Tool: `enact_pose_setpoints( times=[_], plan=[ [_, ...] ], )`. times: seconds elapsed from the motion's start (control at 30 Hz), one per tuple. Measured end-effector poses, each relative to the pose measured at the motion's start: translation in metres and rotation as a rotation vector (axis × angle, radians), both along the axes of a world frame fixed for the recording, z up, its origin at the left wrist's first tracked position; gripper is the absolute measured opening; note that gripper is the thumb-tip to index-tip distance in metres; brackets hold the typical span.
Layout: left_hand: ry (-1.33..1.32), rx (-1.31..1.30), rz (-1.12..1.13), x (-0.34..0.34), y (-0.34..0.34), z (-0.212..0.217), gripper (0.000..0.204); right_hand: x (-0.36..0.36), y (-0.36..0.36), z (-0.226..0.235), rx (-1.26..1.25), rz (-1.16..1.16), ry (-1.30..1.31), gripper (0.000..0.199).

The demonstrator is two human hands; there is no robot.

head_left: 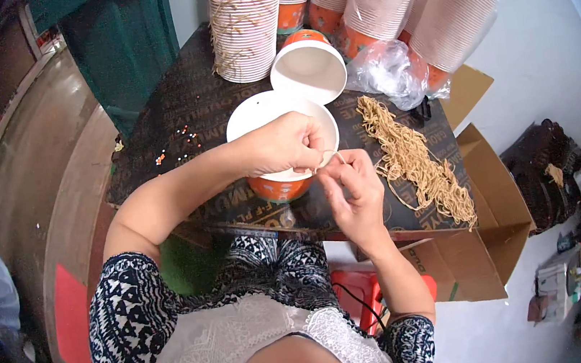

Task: Attaching strings to paper buckets at a workstation.

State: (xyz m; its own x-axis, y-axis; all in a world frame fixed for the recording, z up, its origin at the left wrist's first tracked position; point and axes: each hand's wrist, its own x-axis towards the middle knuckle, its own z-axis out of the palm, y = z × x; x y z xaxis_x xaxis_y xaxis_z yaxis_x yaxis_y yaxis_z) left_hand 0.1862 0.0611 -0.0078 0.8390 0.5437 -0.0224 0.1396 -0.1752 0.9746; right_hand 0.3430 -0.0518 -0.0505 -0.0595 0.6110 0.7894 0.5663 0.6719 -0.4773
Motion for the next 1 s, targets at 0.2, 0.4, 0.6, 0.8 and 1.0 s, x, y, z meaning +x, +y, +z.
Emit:
enact_pose_setpoints(
  times=[0.2, 0.4, 0.6, 0.8, 1.0],
  plan=[
    [-0.056, -0.015, -0.034, -0.006, -0.006, 0.008, 0.007, 0.006, 0.006, -0.004, -0.050, -0.114, 0.032, 0.015],
    [-0.061, 0.333, -0.046, -0.010, -0.008, -0.002, 0.015, 0.005, 0.010, -0.005, -0.068, -0.106, -0.013, 0.014],
    [-0.089, 0.883, 0.149, -0.008, -0.030, -0.002, 0.011, 0.002, 0.011, -0.002, -0.066, -0.088, -0.025, 0.011],
    [-0.143, 1.025, 0.290, -0.007, -0.027, -0.021, 0.009, 0.004, 0.013, 0.001, -0.111, -0.077, 0.032, 0.019],
    [-0.262, 1.010, 0.273, -0.003, -0.027, -0.021, 0.011, 0.010, 0.006, 0.012, -0.439, 0.033, 0.119, 0.022]
  ],
)
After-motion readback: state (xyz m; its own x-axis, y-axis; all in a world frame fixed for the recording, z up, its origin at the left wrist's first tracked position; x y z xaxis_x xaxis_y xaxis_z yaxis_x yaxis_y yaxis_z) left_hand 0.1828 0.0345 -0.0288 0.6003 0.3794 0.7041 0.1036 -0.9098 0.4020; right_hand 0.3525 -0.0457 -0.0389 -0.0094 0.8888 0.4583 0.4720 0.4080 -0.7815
